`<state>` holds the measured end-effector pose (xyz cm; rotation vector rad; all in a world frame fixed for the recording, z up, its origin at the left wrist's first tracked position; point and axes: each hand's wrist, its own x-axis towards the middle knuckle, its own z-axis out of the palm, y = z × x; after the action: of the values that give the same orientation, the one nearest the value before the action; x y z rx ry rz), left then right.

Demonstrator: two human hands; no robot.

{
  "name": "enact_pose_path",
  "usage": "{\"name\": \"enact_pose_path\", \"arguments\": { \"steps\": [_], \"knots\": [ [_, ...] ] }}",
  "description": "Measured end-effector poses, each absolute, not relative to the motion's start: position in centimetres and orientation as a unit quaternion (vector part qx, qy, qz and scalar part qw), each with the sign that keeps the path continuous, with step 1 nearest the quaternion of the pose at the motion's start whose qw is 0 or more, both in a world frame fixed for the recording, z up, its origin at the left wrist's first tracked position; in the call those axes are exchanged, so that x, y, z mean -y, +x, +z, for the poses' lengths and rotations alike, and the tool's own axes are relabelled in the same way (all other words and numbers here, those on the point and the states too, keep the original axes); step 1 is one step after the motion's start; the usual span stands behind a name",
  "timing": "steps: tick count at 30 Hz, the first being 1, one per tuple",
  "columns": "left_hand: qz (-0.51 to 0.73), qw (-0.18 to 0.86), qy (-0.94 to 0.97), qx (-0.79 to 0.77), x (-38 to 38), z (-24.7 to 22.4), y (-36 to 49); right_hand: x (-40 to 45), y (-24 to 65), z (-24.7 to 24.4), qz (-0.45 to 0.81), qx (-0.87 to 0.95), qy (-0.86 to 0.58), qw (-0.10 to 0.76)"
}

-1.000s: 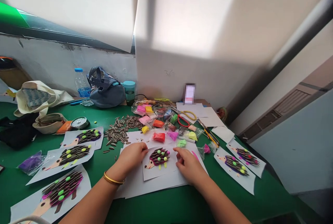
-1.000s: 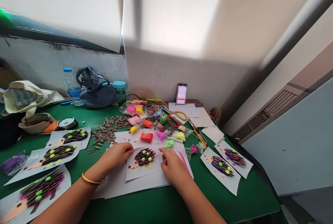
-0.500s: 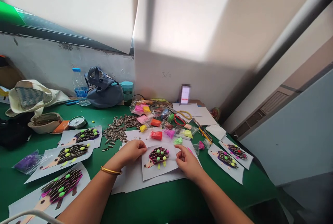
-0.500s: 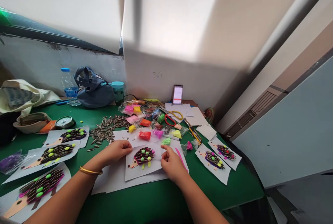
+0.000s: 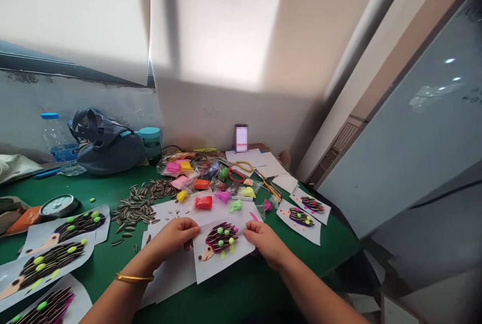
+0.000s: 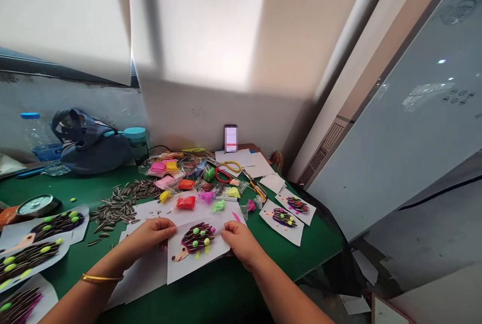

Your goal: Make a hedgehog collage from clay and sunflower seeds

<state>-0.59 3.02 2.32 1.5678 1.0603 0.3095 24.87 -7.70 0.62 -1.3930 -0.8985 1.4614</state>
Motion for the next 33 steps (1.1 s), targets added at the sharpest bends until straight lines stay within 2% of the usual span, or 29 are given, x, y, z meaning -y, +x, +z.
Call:
{"name": "enact_pose_path", "arguments": {
  "steps": [7, 12, 15, 21, 27, 33],
  "knots": [
    [0.175, 0.546, 0.687, -0.447, -2.8, 2.0, 0.3, 8.7, 29.5, 1.1, 0.559, 0.327, -0.576, 0.498],
    [0.170, 0.524, 0.700, -0.453, -2.9, 2.0, 0.6, 8.3, 38.9, 3.0, 0.411, 0.300, -0.673, 0.537],
    [0.165, 0.508, 0.712, -0.455, -3.0, 1.7, 0.6, 8.0, 44.6, 3.6, 0.354, 0.269, -0.727, 0.523],
    [0.158, 0.494, 0.723, -0.456, -3.1, 1.4, 0.4, 6.6, 49.6, 3.3, 0.260, 0.250, -0.831, 0.422],
    [0.156, 0.493, 0.721, -0.461, -2.9, 2.0, 0.5, 4.4, 49.6, 2.9, 0.181, 0.309, -0.895, 0.268],
    [0.143, 0.449, 0.755, -0.455, -3.0, 1.2, 0.4, 5.2, 47.9, 4.1, 0.063, 0.368, -0.920, 0.116]
  ]
}}
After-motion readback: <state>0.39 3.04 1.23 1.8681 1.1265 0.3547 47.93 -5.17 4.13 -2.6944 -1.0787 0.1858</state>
